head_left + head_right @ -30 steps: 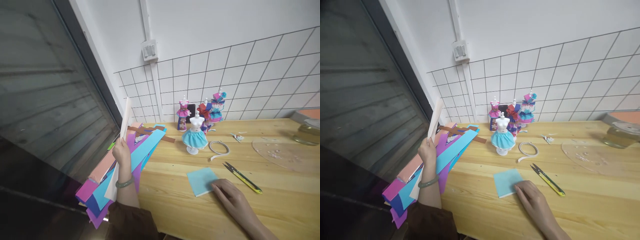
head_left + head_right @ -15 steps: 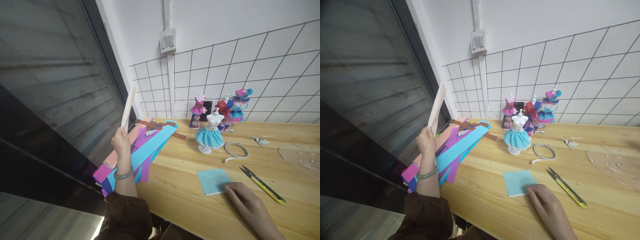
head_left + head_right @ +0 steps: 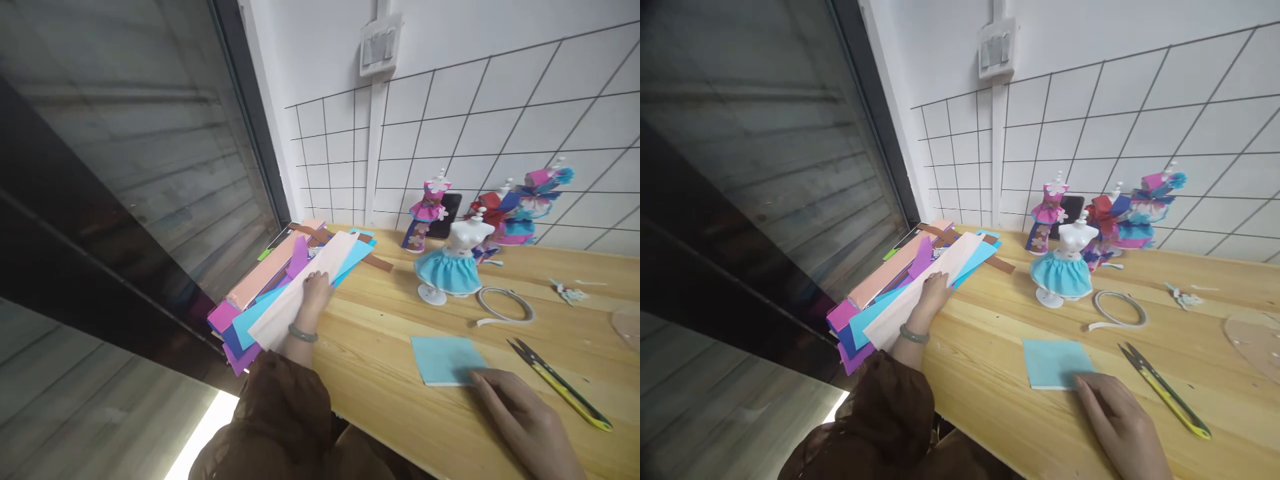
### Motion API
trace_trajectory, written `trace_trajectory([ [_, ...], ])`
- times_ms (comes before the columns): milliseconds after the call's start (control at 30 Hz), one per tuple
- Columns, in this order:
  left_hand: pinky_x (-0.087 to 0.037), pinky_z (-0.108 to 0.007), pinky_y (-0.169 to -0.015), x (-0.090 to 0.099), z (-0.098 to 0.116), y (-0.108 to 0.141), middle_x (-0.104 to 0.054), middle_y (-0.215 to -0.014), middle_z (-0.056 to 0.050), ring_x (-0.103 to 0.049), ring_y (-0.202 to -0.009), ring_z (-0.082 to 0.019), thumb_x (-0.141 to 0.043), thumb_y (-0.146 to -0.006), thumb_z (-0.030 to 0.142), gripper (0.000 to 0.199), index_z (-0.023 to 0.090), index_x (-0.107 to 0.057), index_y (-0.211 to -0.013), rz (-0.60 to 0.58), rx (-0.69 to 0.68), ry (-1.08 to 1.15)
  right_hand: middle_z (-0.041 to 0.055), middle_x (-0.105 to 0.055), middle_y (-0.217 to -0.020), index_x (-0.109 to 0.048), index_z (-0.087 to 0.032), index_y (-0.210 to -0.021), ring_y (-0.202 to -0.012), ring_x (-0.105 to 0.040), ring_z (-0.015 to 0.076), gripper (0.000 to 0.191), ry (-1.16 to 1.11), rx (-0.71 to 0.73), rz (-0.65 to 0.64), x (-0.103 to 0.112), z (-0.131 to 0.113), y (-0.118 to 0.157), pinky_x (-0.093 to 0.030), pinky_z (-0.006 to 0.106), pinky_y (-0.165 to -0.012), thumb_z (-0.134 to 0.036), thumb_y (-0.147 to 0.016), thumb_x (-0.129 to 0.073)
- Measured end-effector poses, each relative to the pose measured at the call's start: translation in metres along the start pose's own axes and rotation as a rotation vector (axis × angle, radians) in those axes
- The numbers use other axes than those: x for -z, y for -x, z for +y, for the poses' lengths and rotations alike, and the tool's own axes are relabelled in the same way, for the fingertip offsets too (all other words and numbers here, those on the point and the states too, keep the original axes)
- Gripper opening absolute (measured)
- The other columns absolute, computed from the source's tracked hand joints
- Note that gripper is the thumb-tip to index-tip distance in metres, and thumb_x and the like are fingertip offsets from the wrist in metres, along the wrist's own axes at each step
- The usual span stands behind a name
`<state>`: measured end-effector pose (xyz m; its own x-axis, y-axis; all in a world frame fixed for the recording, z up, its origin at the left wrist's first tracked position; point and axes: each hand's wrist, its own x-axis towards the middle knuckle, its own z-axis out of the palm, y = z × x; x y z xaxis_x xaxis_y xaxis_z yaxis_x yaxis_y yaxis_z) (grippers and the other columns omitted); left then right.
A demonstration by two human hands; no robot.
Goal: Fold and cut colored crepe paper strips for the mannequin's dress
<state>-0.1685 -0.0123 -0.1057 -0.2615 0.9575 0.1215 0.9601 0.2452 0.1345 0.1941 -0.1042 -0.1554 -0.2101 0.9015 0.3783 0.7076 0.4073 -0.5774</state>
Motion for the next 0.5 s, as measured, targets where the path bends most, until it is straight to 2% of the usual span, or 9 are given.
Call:
trace_trajectory([
  [67,-0.029,-0.042,-0.101,-0.011,0.0,0.008,-0.046,-0.13,-0.012,-0.037,-0.125,-0.027,-0.056,-0.08,0.034,0.042,0.022,-0.048,-0.12,-0.005,-0.029,-0.005,0.0068,-0.068,-0.09,-0.064,-0.023,-0.081,-0.085,-0.062,0.0243,0.028,-0.009,-0.015,-0.008,0.0,0.001,0.001,-0.05,0.038,-0.078,-0.047,-0.081,-0.05],
  [133,-0.023,-0.049,-0.104,-0.015,-0.004,0.013,-0.034,-0.14,-0.014,-0.025,-0.131,-0.031,-0.057,-0.079,0.037,0.056,0.024,-0.038,-0.13,0.013,-0.031,-0.02,0.0071,-0.067,-0.091,-0.064,-0.023,-0.082,-0.087,-0.062,0.0251,0.028,-0.017,-0.039,-0.017,-0.001,0.003,0.002,-0.049,0.039,-0.08,-0.047,-0.081,-0.049],
  [200,-0.021,-0.051,-0.103,-0.014,-0.012,0.016,-0.03,-0.142,-0.016,-0.022,-0.132,-0.034,-0.057,-0.078,0.039,0.062,0.023,-0.034,-0.133,0.027,-0.004,-0.034,0.0069,-0.067,-0.092,-0.064,-0.024,-0.083,-0.088,-0.062,0.0258,0.028,-0.018,-0.066,-0.034,-0.001,0.005,0.003,-0.049,0.041,-0.081,-0.048,-0.08,-0.049],
  [300,-0.024,-0.052,-0.101,-0.009,-0.026,0.023,-0.033,-0.14,-0.017,-0.025,-0.13,-0.036,-0.061,-0.074,0.042,0.067,0.022,-0.035,-0.133,0.011,0.064,-0.045,0.0064,-0.067,-0.093,-0.064,-0.025,-0.084,-0.089,-0.062,0.0263,0.028,-0.018,-0.091,-0.053,-0.001,0.007,0.005,-0.049,0.043,-0.082,-0.049,-0.078,-0.051],
  [367,-0.03,-0.048,-0.098,-0.005,-0.036,0.028,-0.041,-0.133,-0.016,-0.033,-0.126,-0.034,-0.061,-0.074,0.042,0.063,0.022,-0.039,-0.129,-0.018,0.09,-0.038,0.0061,-0.067,-0.094,-0.064,-0.025,-0.084,-0.089,-0.061,0.0264,0.028,-0.021,-0.096,-0.054,-0.001,0.008,0.005,-0.049,0.043,-0.082,-0.049,-0.078,-0.051],
  [500,-0.038,-0.035,-0.092,0.002,-0.05,0.033,-0.058,-0.11,-0.013,-0.051,-0.109,-0.024,-0.048,-0.083,0.027,0.027,0.017,-0.057,-0.107,-0.074,0.05,0.003,0.006,-0.067,-0.092,-0.064,-0.025,-0.082,-0.087,-0.062,0.0261,0.028,-0.027,-0.108,-0.052,0.0,0.003,0.003,-0.049,0.042,-0.081,-0.049,-0.078,-0.051],
])
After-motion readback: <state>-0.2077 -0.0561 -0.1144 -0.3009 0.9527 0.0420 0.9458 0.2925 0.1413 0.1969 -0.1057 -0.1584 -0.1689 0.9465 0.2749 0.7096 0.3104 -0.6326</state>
